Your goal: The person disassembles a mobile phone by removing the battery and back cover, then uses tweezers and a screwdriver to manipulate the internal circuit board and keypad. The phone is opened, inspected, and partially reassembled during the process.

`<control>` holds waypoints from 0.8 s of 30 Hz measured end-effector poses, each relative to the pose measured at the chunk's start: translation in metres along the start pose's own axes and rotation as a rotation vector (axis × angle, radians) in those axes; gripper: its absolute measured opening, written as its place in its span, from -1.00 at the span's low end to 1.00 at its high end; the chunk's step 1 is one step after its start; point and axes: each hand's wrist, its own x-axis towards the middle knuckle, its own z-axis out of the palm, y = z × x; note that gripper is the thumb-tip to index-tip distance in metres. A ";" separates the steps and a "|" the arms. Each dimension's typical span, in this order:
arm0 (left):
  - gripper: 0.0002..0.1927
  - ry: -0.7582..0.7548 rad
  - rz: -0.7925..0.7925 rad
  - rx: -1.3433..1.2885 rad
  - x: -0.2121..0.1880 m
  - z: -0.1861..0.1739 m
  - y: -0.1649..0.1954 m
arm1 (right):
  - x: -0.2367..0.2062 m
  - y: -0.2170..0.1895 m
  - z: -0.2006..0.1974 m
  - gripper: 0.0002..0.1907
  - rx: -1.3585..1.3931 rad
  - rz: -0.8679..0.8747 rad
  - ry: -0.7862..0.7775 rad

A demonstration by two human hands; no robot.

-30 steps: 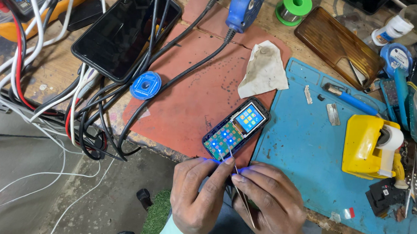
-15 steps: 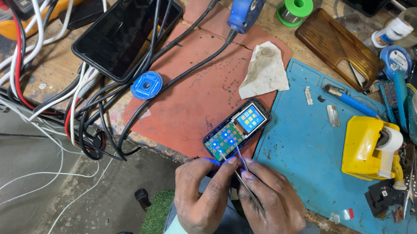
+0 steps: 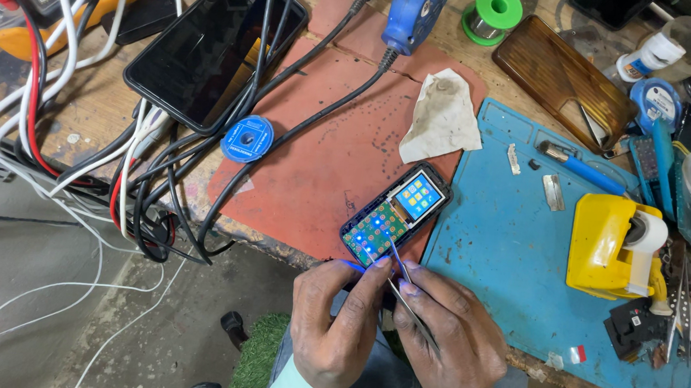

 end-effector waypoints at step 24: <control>-0.46 -0.072 -0.185 -0.047 -0.003 -0.018 0.002 | 0.007 -0.026 0.002 -0.73 -0.058 0.020 -0.054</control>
